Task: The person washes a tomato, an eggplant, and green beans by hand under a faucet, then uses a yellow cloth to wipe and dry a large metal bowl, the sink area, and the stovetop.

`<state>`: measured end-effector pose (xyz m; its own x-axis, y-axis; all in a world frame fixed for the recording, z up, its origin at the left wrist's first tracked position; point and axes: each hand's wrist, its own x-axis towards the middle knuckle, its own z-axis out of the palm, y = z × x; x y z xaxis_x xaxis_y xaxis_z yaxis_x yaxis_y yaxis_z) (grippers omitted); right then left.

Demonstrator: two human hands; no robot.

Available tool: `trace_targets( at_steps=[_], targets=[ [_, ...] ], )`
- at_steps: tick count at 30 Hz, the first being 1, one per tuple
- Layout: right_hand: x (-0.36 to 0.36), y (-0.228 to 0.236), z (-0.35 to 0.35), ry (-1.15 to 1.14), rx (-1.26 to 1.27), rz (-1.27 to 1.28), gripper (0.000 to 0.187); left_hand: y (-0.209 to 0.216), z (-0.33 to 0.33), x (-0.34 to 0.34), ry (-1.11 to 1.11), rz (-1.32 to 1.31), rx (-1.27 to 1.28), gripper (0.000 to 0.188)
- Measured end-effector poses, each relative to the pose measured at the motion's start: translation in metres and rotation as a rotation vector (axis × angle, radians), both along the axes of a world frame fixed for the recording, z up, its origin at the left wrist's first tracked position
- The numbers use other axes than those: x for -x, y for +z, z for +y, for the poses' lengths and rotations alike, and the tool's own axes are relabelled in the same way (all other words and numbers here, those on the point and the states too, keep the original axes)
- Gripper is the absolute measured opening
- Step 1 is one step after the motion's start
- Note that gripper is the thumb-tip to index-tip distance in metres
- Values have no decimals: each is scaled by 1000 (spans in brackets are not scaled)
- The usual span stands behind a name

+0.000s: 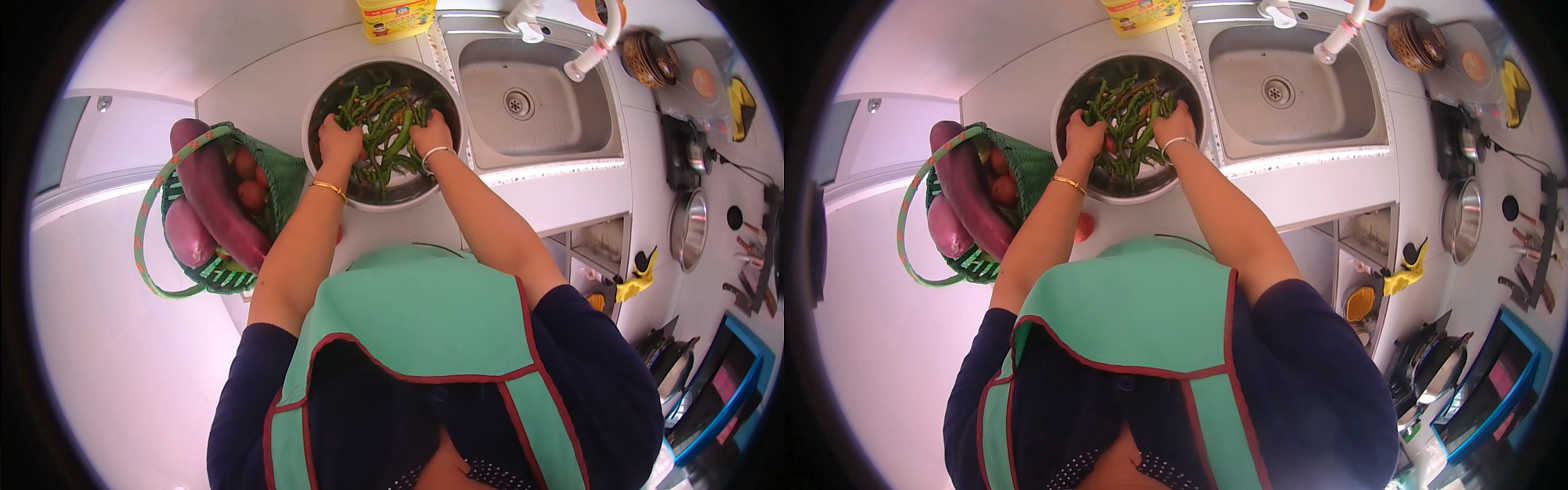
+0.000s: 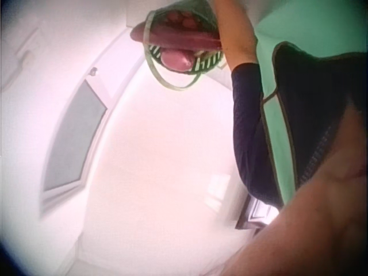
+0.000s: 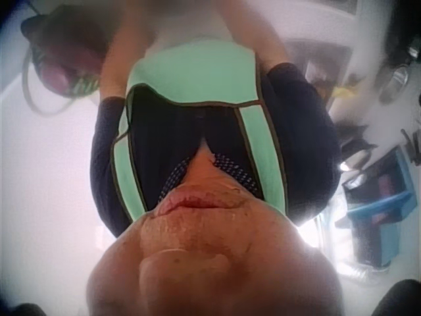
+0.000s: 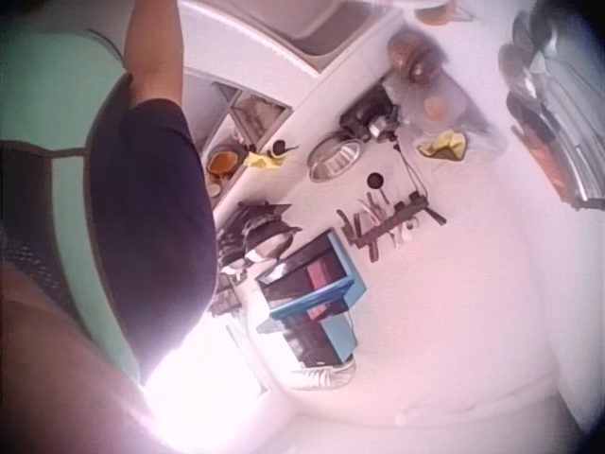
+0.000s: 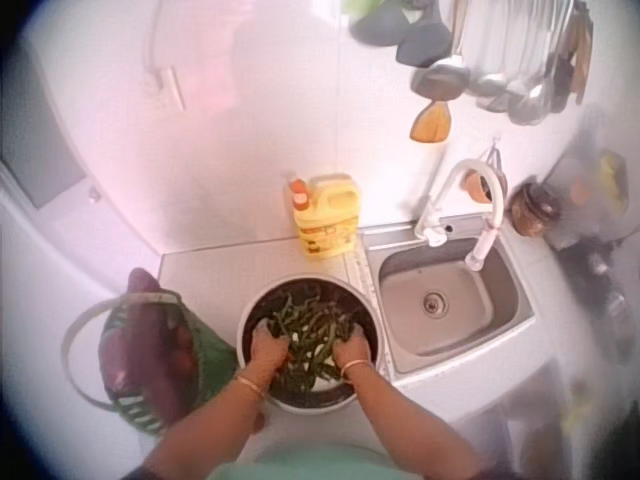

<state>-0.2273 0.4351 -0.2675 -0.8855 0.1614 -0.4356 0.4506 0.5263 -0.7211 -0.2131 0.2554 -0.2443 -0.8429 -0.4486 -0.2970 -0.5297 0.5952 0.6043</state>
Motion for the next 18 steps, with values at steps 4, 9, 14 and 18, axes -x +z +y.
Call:
trace_targets(
  at_steps=[4,9,14,18],
  targets=[
    [6,-27,-7,-37,-133,181,70,-3,7,23,-39,-90,-21,72],
    [11,-20,-20,42,9,72,65,-14,10,34,-218,-257,-54,66],
    [14,-21,-10,94,510,-56,43,-32,22,15,10,-27,-761,44],
    [13,9,9,137,659,23,36,27,16,2,135,41,-1056,36]
  ],
)
